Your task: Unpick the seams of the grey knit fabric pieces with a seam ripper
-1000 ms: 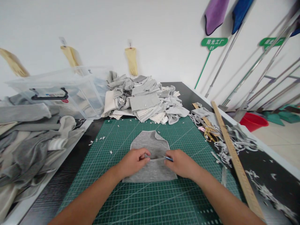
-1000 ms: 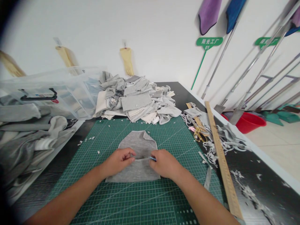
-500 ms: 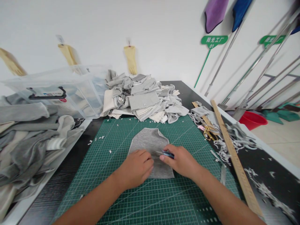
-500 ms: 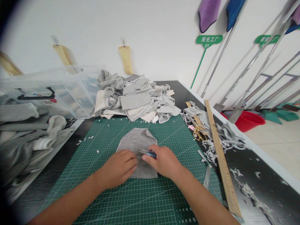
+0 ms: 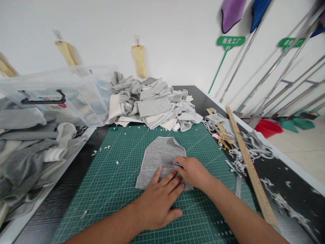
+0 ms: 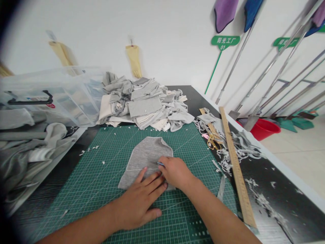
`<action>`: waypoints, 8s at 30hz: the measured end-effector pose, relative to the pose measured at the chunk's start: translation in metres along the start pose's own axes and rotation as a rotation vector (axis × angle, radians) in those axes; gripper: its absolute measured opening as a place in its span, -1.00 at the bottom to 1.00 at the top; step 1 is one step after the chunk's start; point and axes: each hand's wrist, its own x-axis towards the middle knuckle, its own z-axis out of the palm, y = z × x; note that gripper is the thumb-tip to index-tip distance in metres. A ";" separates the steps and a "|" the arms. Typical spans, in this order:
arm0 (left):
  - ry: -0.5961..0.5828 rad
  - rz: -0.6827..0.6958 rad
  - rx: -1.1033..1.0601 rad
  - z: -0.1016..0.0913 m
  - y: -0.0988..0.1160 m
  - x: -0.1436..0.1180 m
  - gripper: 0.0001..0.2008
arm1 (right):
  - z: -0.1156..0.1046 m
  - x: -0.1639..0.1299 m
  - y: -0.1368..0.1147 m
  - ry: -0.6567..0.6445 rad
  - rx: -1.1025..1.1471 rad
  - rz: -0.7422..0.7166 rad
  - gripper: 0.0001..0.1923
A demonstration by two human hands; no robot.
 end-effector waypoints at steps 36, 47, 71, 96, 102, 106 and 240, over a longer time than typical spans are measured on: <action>0.014 -0.028 -0.033 0.001 0.000 0.002 -0.40 | -0.005 0.004 0.004 -0.010 0.149 0.047 -0.65; 0.020 -0.026 -0.039 0.002 0.000 0.002 -0.40 | -0.001 0.005 0.000 -0.010 0.141 0.027 -0.64; 0.038 -0.028 0.000 0.005 0.003 0.003 -0.41 | 0.003 0.006 -0.001 -0.007 0.036 0.056 -0.53; 0.020 0.016 0.026 0.002 0.002 0.006 -0.40 | 0.009 0.008 0.001 0.020 0.018 0.127 -0.59; 0.037 0.030 0.006 0.005 -0.001 0.005 -0.40 | 0.008 0.008 0.001 0.022 0.062 0.113 -0.57; 0.048 0.036 -0.001 0.005 -0.002 0.005 -0.39 | 0.008 0.008 0.002 0.022 0.084 0.097 -0.56; 0.012 0.045 -0.038 0.004 -0.004 0.007 -0.39 | 0.008 0.009 0.004 0.043 0.178 0.121 -0.61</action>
